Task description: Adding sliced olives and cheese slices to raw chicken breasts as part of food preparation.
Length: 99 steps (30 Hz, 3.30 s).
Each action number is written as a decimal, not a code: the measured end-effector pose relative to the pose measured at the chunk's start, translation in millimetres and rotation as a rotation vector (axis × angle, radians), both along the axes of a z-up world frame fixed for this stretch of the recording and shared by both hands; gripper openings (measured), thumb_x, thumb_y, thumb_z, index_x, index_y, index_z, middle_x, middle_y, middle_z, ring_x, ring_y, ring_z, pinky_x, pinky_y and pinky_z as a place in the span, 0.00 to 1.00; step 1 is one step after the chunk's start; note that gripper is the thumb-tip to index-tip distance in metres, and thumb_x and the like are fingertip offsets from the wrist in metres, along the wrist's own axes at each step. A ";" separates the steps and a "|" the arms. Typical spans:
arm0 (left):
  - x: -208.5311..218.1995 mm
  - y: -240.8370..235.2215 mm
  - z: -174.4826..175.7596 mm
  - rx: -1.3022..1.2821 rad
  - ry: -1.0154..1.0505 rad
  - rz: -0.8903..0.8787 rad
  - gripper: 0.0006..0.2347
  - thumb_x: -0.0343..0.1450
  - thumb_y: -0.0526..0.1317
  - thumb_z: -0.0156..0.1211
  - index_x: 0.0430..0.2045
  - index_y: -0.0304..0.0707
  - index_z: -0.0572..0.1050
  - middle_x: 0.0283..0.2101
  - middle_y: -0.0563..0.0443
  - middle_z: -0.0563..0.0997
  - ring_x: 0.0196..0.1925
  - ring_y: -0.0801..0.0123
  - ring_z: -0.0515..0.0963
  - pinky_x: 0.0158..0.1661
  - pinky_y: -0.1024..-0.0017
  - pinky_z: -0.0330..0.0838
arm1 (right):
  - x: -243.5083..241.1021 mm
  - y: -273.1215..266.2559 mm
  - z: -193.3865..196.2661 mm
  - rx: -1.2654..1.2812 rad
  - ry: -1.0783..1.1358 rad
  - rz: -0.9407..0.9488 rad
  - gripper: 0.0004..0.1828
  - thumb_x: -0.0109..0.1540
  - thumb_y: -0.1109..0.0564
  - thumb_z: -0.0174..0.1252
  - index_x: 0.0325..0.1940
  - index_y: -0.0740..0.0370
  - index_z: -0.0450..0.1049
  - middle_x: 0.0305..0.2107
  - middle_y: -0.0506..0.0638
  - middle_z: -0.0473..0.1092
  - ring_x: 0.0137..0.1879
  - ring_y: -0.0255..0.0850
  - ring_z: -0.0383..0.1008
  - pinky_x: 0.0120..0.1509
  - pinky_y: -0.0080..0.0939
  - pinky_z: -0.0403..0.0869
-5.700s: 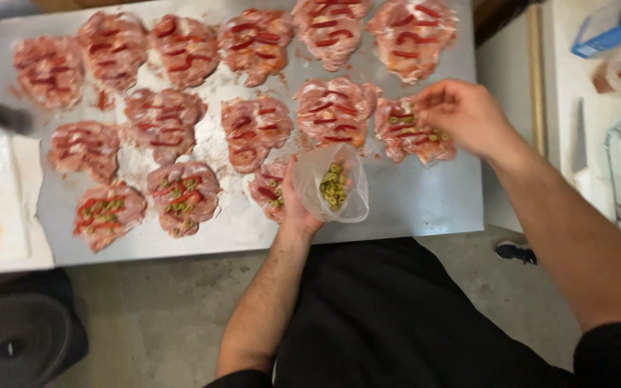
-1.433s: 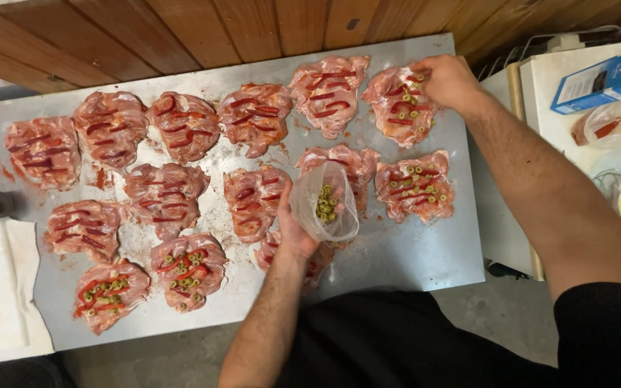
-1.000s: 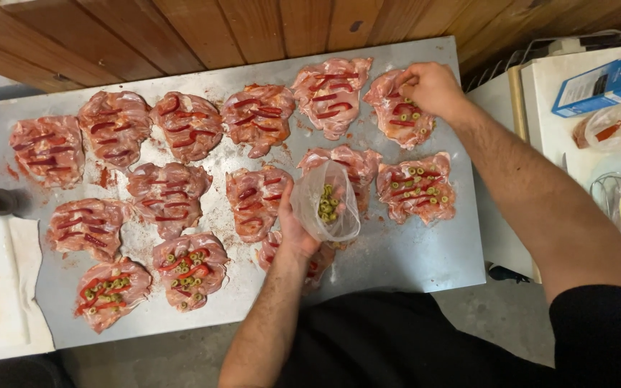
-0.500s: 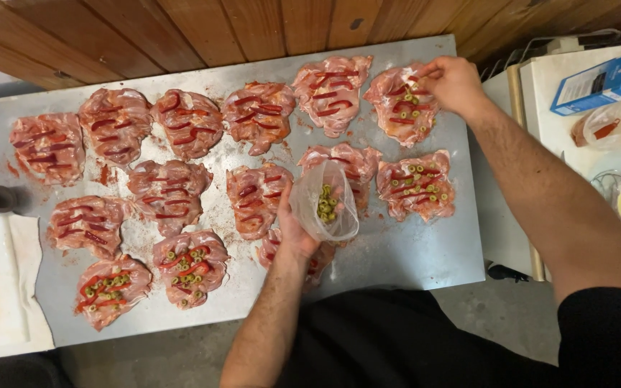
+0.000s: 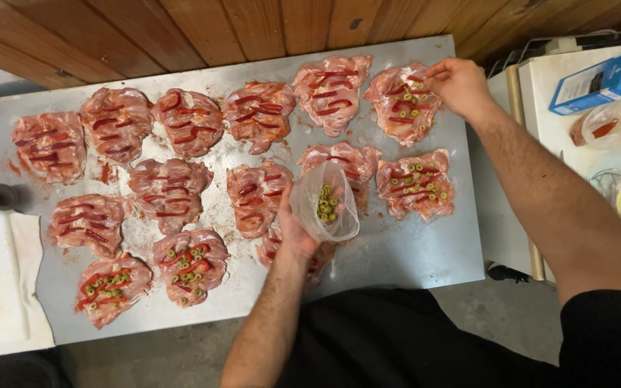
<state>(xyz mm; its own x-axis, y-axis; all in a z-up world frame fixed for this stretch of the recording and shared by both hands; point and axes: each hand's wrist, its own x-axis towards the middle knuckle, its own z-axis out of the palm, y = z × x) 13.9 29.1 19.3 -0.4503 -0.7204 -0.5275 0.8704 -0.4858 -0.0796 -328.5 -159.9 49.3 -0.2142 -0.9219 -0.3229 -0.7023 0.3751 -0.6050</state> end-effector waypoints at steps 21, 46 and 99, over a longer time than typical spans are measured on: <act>32.7 -6.5 12.9 -0.074 0.021 0.124 0.30 0.71 0.61 0.56 0.57 0.34 0.73 0.58 0.31 0.75 0.57 0.44 0.76 0.46 0.52 0.80 | 178.8 26.1 85.4 -0.117 -0.218 0.303 0.09 0.69 0.60 0.56 0.53 0.55 0.78 0.46 0.47 0.76 0.41 0.34 0.78 0.37 0.30 0.76; 24.8 8.0 40.1 0.057 0.009 0.178 0.25 0.70 0.59 0.61 0.52 0.40 0.80 0.51 0.40 0.83 0.54 0.48 0.82 0.60 0.50 0.72 | 263.0 109.8 -7.1 -0.237 0.353 1.300 0.10 0.52 0.46 0.68 0.37 0.36 0.80 0.33 0.34 0.78 0.44 0.37 0.76 0.54 0.44 0.74; 54.5 -9.5 -14.8 -0.028 0.022 0.130 0.28 0.74 0.57 0.49 0.69 0.47 0.63 0.59 0.31 0.73 0.50 0.49 0.79 0.40 0.57 0.83 | 199.6 -67.0 55.8 0.282 0.101 0.185 0.11 0.67 0.54 0.61 0.54 0.49 0.77 0.69 0.52 0.60 0.40 0.35 0.73 0.50 0.45 0.75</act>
